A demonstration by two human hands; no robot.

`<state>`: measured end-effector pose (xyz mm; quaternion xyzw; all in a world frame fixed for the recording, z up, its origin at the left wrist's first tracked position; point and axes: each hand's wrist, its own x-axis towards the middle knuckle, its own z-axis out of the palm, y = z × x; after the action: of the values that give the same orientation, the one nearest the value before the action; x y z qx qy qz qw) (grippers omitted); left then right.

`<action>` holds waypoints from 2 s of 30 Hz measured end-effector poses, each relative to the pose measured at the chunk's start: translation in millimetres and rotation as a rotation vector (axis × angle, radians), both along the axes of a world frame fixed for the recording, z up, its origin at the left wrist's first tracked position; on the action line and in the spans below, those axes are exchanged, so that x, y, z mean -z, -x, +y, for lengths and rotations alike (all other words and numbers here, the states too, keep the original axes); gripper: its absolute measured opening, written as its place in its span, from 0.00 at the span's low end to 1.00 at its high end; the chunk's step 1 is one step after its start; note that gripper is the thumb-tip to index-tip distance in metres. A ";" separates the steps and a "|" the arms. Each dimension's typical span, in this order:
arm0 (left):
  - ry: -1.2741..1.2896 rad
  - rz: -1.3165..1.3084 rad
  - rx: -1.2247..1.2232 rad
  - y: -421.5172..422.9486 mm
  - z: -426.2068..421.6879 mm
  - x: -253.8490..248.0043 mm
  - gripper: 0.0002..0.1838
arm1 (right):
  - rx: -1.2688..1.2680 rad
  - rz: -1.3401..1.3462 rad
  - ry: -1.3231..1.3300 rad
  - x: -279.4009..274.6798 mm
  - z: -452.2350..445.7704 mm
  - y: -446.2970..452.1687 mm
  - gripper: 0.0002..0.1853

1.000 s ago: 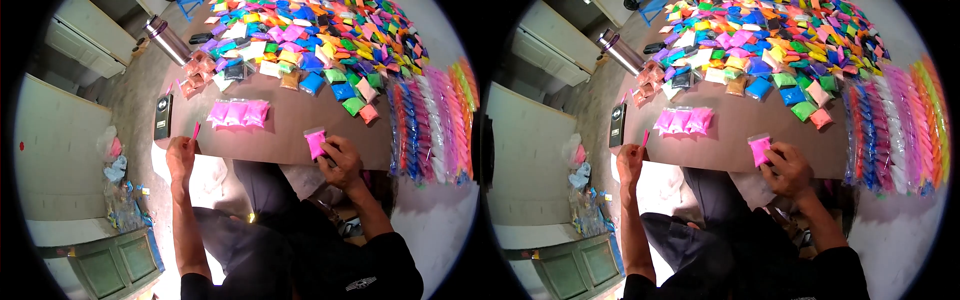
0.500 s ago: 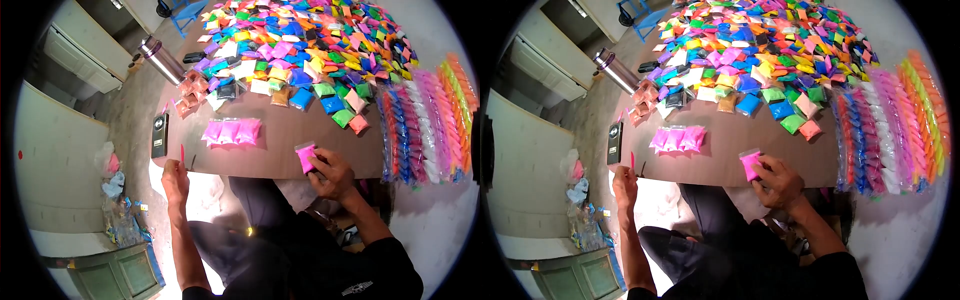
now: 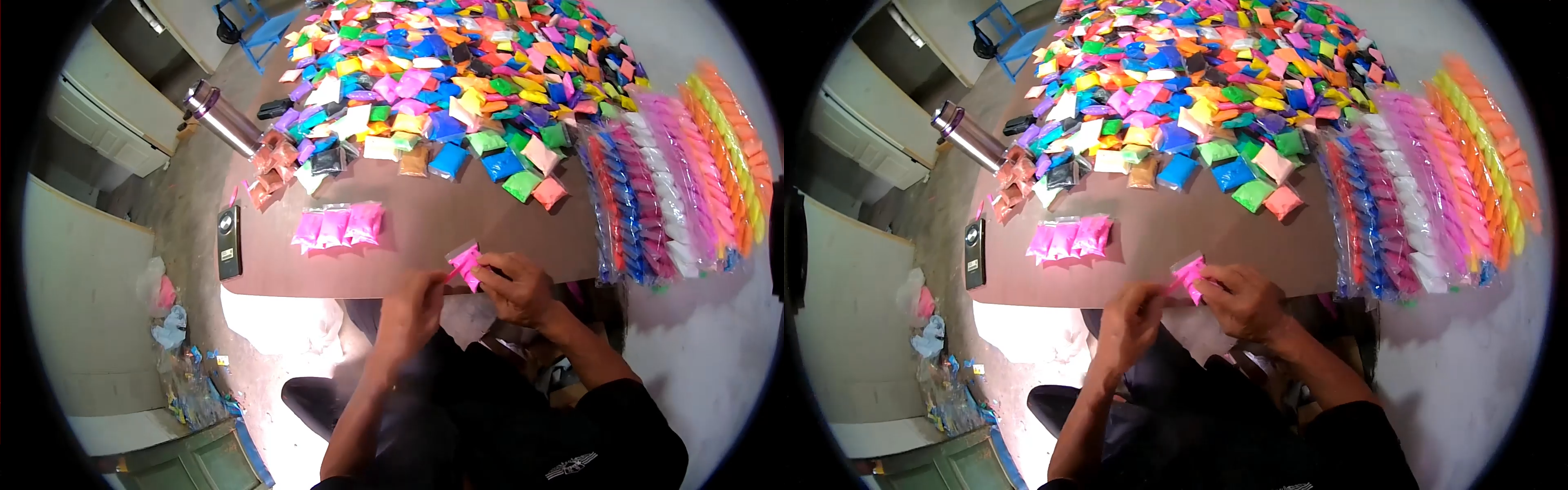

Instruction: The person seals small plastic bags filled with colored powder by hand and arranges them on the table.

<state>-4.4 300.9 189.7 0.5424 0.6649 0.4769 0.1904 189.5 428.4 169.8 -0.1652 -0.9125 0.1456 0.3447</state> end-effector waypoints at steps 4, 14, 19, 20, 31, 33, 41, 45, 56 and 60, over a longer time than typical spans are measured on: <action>-0.010 0.053 0.009 -18.6 14.1 13.5 0.05 | -0.021 0.029 -0.025 4.3 0.1 -5.7 0.15; 0.117 0.138 -0.054 12.2 42.9 21.8 0.03 | -0.022 0.027 -0.069 10.9 1.2 -3.3 0.16; 0.084 0.075 -0.045 1.5 39.5 -1.0 0.03 | -0.008 0.055 -0.059 12.4 0.6 -3.6 0.16; 0.045 0.085 -0.028 -2.3 39.1 -2.6 0.03 | -0.008 0.053 -0.056 13.1 0.7 -3.9 0.16; 0.157 0.282 0.004 4.0 73.3 8.1 0.04 | -0.010 0.080 -0.046 14.5 1.0 -1.7 0.14; 0.120 0.240 -0.001 3.3 73.0 9.1 0.04 | -0.001 0.079 -0.046 14.7 0.7 -2.7 0.13; 0.209 0.277 0.047 -16.6 53.7 -6.4 0.04 | 0.000 0.068 -0.076 15.7 1.4 -0.4 0.10; 0.223 0.342 0.070 -8.4 70.5 -0.6 0.04 | 0.008 0.064 -0.087 14.6 0.6 -2.8 0.10; 0.141 0.247 0.021 -12.7 45.2 -8.9 0.03 | 0.007 0.090 -0.063 19.4 1.3 -2.8 0.13; 0.155 0.322 0.013 -14.2 38.8 -2.5 0.03 | 0.008 0.101 -0.080 20.7 1.0 -1.9 0.14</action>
<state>9.8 339.7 192.2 0.5997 0.7180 0.3300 0.1258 191.4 429.4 149.1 -0.1475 -0.8983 0.1156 0.3975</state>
